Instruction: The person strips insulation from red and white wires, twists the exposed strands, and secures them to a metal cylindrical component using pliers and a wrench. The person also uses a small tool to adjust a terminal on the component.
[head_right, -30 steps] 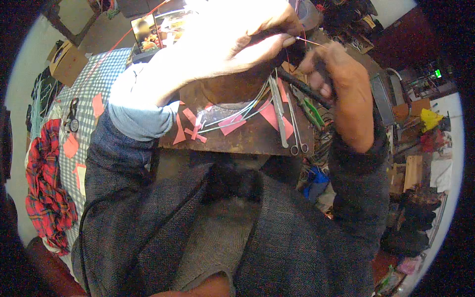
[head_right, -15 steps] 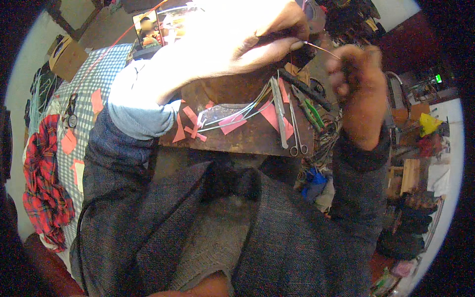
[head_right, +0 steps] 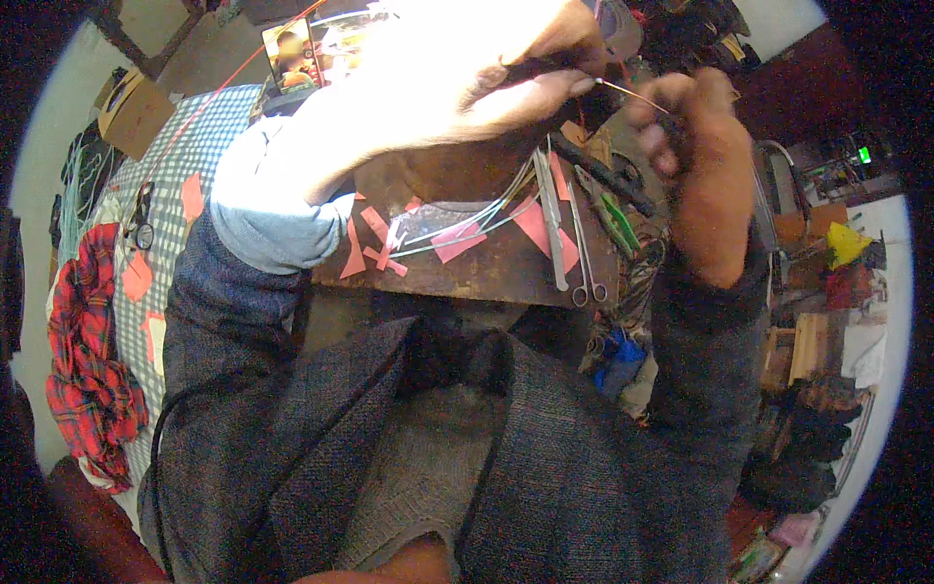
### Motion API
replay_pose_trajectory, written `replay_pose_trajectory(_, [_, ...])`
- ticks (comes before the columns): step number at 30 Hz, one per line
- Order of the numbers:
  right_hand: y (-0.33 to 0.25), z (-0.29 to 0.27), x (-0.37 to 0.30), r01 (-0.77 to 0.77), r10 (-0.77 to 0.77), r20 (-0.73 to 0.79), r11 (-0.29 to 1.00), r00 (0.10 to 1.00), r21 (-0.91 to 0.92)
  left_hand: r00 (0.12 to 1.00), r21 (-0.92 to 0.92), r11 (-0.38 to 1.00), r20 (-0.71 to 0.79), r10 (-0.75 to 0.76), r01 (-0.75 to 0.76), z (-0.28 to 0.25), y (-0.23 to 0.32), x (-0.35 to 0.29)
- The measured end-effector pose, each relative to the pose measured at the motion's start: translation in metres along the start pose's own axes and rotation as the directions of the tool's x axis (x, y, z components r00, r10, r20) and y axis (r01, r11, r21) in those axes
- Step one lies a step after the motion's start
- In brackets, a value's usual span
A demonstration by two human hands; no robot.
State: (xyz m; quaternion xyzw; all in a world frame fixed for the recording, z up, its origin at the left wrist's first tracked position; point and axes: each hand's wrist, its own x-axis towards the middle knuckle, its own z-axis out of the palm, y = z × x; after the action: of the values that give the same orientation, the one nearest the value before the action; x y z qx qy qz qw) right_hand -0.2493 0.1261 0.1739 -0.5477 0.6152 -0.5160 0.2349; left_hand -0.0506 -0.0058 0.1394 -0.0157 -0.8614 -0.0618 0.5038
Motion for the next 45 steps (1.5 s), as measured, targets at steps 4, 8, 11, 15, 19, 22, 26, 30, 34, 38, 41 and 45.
replay_pose_trajectory(4, [0.001,0.010,0.000,0.156,-0.147,0.197,0.987,0.969,-0.033,0.997,0.089,0.996,-0.074,-0.014,0.020,0.002,0.005,0.000])
replay_pose_trajectory(8, [0.006,0.013,-0.001,0.133,-0.132,0.085,0.991,0.988,-0.008,0.996,0.033,0.999,-0.078,0.034,-0.031,0.000,0.004,0.001])
replay_pose_trajectory(11, [0.006,0.000,-0.001,0.075,-0.068,-0.068,0.992,0.995,0.104,0.999,0.050,0.998,0.016,-0.046,0.045,-0.004,0.003,0.000])
replay_pose_trajectory(15, [0.002,-0.004,0.003,0.278,-0.245,0.169,0.937,0.955,-0.211,0.998,0.052,0.999,-0.057,0.007,-0.004,0.000,0.001,0.001])
replay_pose_trajectory(19, [0.000,0.013,0.004,0.143,-0.143,0.218,0.990,0.966,0.014,0.987,0.073,0.997,-0.152,0.048,-0.037,0.002,0.002,0.004])
replay_pose_trajectory(22, [0.000,0.014,0.001,0.219,-0.213,0.148,0.975,0.966,-0.030,0.992,-0.025,0.994,0.071,-0.104,0.106,-0.007,0.004,0.006])
replay_pose_trajectory(26, [-0.003,-0.019,-0.006,0.346,-0.333,-0.182,0.937,0.925,0.044,0.989,0.015,0.997,0.122,-0.082,0.081,-0.014,0.004,0.013])
replay_pose_trajectory(30, [-0.016,-0.048,0.000,0.640,-0.656,0.145,0.623,0.741,-0.450,0.993,-0.209,0.976,0.094,0.074,-0.053,-0.006,-0.003,0.028])
replay_pose_trajectory(34, [-0.032,-0.051,0.024,0.814,-0.800,0.406,0.166,0.441,-0.556,0.991,-0.236,0.962,-0.054,0.126,-0.135,0.004,-0.012,0.028])
replay_pose_trajectory(38, [-0.035,-0.051,0.029,0.885,-0.781,0.541,0.032,0.312,-0.465,0.992,-0.352,0.936,0.112,0.051,-0.008,0.001,-0.019,0.021])
replay_pose_trajectory(41, [-0.032,-0.047,0.028,0.913,-0.799,0.550,-0.002,0.244,-0.409,0.988,-0.374,0.922,0.147,-0.047,0.100,-0.007,-0.011,0.021])
replay_pose_trajectory(45, [-0.031,-0.026,0.043,0.934,-0.850,0.524,-0.144,0.052,-0.327,0.953,-0.210,0.961,0.281,-0.115,0.178,-0.020,0.002,0.028])
